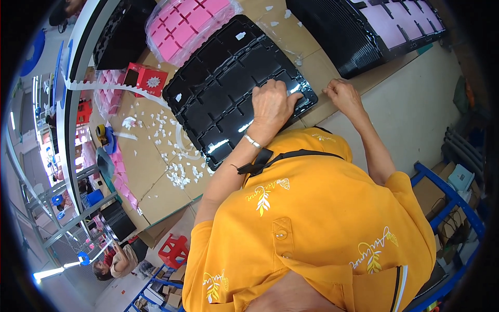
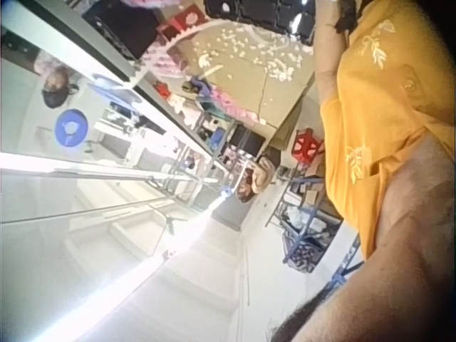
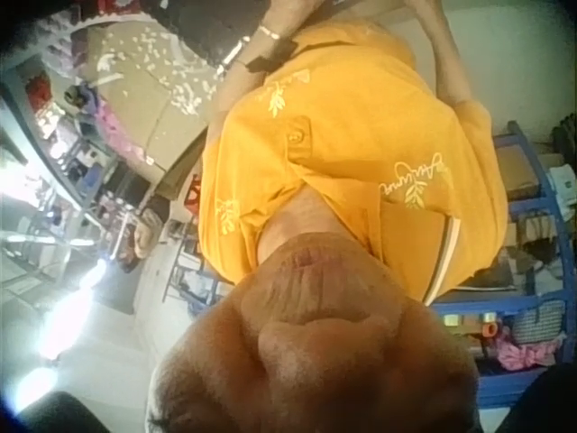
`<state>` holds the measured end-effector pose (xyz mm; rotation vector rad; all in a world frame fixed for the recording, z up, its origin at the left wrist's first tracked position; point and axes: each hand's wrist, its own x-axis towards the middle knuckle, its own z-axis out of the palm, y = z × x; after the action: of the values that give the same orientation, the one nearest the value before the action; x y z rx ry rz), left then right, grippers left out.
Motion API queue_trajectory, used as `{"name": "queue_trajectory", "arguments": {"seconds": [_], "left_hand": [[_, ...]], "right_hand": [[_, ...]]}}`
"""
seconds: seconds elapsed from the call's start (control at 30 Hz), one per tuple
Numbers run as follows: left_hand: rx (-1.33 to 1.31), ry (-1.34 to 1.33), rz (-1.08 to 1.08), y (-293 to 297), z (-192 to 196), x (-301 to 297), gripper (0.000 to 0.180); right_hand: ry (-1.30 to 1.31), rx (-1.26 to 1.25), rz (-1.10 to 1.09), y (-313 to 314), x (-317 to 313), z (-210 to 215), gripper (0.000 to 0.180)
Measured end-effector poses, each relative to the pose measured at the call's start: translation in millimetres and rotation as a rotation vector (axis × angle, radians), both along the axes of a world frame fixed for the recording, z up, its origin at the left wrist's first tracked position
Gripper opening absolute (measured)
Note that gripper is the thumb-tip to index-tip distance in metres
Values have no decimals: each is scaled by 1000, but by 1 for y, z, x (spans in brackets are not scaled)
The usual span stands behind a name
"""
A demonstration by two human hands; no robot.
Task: The person applies white adhesive strips to black plastic trays, then places pink foam inserts into the trays by hand.
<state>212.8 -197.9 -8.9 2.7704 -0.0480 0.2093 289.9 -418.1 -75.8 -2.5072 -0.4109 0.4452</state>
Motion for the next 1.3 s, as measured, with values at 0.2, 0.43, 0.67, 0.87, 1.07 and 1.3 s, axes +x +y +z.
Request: {"name": "queue_trajectory", "arguments": {"seconds": [0.2, 0.43, 0.67, 0.87, 1.07, 1.3], "left_hand": [[104, 18, 19, -5, -15, 0, 18], [135, 4, 33, 2, -15, -9, 17], [83, 4, 20, -6, -11, -2, 17], [68, 24, 48, -2, -21, -6, 14], [77, 63, 58, 5, -17, -11, 13], [-234, -284, 270, 49, 0, -13, 8]], "right_hand": [[16, -7, -26, -2, -1, -1, 27], [44, -8, -15, -3, -1, 0, 26], [49, -17, 0, 3, 2, 0, 26], [37, -22, -11, -1, 1, 1, 27], [28, -13, 2, -3, 0, -4, 25], [42, -29, -26, -4, 6, 0, 26]]}}
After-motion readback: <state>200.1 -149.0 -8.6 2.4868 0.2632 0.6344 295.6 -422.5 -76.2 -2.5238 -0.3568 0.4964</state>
